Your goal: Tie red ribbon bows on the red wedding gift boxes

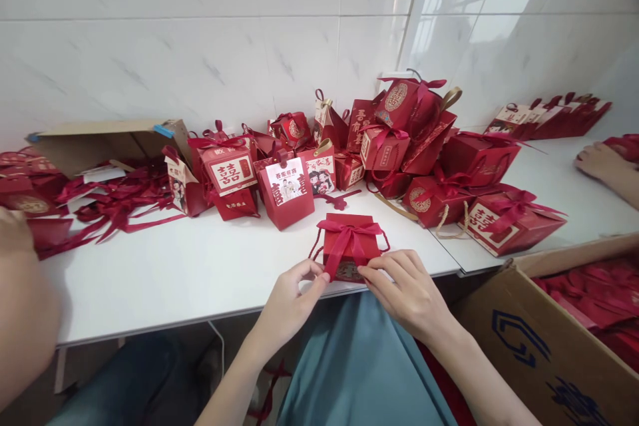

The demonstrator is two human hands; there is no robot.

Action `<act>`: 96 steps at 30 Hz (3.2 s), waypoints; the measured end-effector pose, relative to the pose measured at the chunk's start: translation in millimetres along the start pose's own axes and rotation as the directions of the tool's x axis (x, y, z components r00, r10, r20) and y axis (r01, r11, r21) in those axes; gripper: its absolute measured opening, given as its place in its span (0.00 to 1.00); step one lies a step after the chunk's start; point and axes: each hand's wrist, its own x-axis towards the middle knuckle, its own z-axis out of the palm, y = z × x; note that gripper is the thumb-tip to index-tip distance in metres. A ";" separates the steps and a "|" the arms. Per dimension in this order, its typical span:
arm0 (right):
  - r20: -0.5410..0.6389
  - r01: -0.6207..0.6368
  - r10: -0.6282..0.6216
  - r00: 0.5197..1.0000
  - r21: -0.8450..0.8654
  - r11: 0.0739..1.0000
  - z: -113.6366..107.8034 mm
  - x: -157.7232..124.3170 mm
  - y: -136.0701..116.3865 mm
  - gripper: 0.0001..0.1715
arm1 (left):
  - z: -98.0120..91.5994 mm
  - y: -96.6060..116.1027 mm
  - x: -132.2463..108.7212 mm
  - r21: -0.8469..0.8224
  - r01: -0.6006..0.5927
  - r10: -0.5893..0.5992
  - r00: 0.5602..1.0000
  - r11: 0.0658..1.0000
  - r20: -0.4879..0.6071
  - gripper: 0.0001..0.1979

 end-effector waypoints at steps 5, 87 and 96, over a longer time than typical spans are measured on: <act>0.019 -0.016 0.013 1.000 0.124 0.992 -3.5 -8.2 0.2 0.06 | -1.1 -6.7 -2.7 0.076 0.020 -0.027 0.996 0.997 0.087 0.13; 0.283 -0.436 0.331 0.900 0.598 0.672 -37.6 4.5 -1.5 0.61 | -44.8 66.7 -6.0 -0.256 -0.116 0.214 0.893 0.960 0.397 0.16; 0.308 -0.447 0.325 0.894 0.644 0.621 -38.3 0.9 -0.1 0.61 | -43.6 61.5 -6.3 -0.388 0.030 0.142 0.903 0.921 0.406 0.12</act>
